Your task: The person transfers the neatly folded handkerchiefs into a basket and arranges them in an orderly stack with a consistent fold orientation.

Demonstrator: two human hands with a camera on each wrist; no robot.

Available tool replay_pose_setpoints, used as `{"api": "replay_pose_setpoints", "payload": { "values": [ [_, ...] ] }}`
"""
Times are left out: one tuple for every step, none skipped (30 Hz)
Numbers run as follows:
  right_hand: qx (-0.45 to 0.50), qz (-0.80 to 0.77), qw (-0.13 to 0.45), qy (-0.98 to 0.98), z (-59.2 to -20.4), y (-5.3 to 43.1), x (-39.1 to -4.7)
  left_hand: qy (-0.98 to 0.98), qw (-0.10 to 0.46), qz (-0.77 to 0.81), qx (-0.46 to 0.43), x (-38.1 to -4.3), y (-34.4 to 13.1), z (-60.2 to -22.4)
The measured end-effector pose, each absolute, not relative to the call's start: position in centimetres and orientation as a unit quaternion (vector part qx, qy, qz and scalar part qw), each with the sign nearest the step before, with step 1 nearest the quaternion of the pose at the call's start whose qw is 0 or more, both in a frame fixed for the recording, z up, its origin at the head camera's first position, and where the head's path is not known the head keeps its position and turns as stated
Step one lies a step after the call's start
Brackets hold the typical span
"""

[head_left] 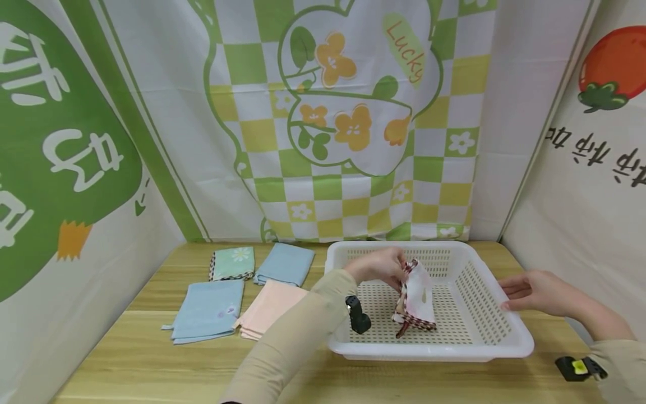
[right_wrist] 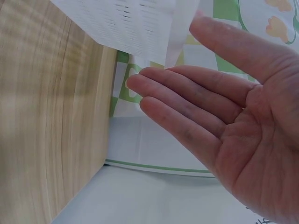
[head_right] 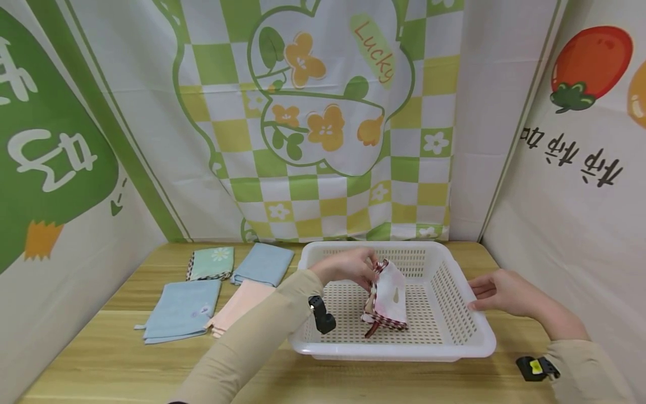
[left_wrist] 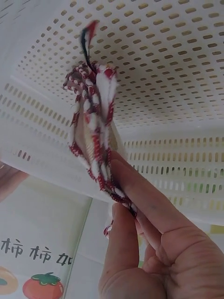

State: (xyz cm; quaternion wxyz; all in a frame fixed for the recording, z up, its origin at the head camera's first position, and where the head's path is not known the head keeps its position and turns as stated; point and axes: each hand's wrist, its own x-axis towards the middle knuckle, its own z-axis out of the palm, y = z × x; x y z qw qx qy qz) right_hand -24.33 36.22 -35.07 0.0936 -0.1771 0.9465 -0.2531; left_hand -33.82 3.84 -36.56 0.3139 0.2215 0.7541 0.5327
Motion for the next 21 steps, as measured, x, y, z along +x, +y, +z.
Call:
{"api": "replay_pose_setpoints", "payload": {
  "values": [
    [-0.176,-0.255,0.095,0.946,-35.07,36.23,-24.33,0.756,0.313,0.53,0.22,-33.85,3.82,-36.6],
    [-0.175,-0.256,0.096,0.946,-35.08,36.23,-24.33,0.759,0.312,0.528,0.219,-33.85,3.79,-36.63],
    [-0.175,-0.256,0.096,0.946,-35.09,36.23,-24.33,0.761,0.31,0.528,0.217,-33.87,3.77,-36.67],
    [-0.175,-0.256,0.095,0.946,-35.09,36.23,-24.34,0.762,0.309,0.526,0.215,-33.9,3.73,-36.69],
    [-0.175,-0.257,0.095,0.946,-35.1,36.23,-24.35,0.764,0.308,0.525,0.214,-33.91,3.72,-36.69],
    [-0.174,-0.257,0.096,0.946,-35.1,36.24,-24.35,0.766,0.308,0.523,0.213,-33.89,3.71,-36.68],
    [-0.174,-0.257,0.096,0.946,-35.1,36.24,-24.36,0.767,0.308,0.521,0.212,-33.88,3.72,-36.69],
    [-0.174,-0.256,0.097,0.946,-35.1,36.24,-24.36,0.77,0.308,0.517,0.211,-33.86,3.75,-36.69],
    [-0.174,-0.256,0.097,0.946,-35.08,36.22,-24.35,0.773,0.308,0.514,0.208,-33.85,3.78,-36.68],
    [-0.173,-0.255,0.098,0.946,-35.07,36.21,-24.35,0.778,0.309,0.507,0.206,-33.82,3.81,-36.64],
    [-0.173,-0.255,0.099,0.946,-35.05,36.21,-24.35,0.784,0.309,0.499,0.203,-33.78,3.83,-36.59],
    [-0.173,-0.255,0.099,0.946,-35.03,36.19,-24.33,0.789,0.309,0.492,0.199,-33.74,3.85,-36.56],
    [-0.173,-0.254,0.099,0.946,-35.02,36.18,-24.33,0.795,0.308,0.485,0.198,-33.72,3.86,-36.52],
    [-0.173,-0.254,0.099,0.946,-35.01,36.16,-24.33,0.799,0.309,0.477,0.195,-33.71,3.85,-36.48],
    [-0.174,-0.254,0.099,0.946,-35.0,36.15,-24.33,0.803,0.308,0.473,0.191,-33.7,3.81,-36.43],
    [-0.174,-0.255,0.098,0.946,-35.0,36.15,-24.33,0.806,0.309,0.469,0.188,-33.7,3.8,-36.42],
    [-0.175,-0.256,0.098,0.946,-35.0,36.15,-24.33,0.808,0.309,0.467,0.185,-33.73,3.77,-36.44],
    [-0.175,-0.256,0.097,0.946,-35.01,36.16,-24.33,0.808,0.311,0.466,0.182,-33.77,3.74,-36.47],
    [-0.176,-0.257,0.097,0.945,-35.02,36.17,-24.34,0.808,0.313,0.466,0.178,-33.82,3.71,-36.51],
    [-0.177,-0.256,0.095,0.945,-35.03,36.18,-24.34,0.808,0.314,0.468,0.173,-33.88,3.69,-36.58],
    [-0.177,-0.256,0.094,0.946,-35.04,36.2,-24.34,0.809,0.313,0.468,0.17,-33.92,3.67,-36.64]
  ]
}}
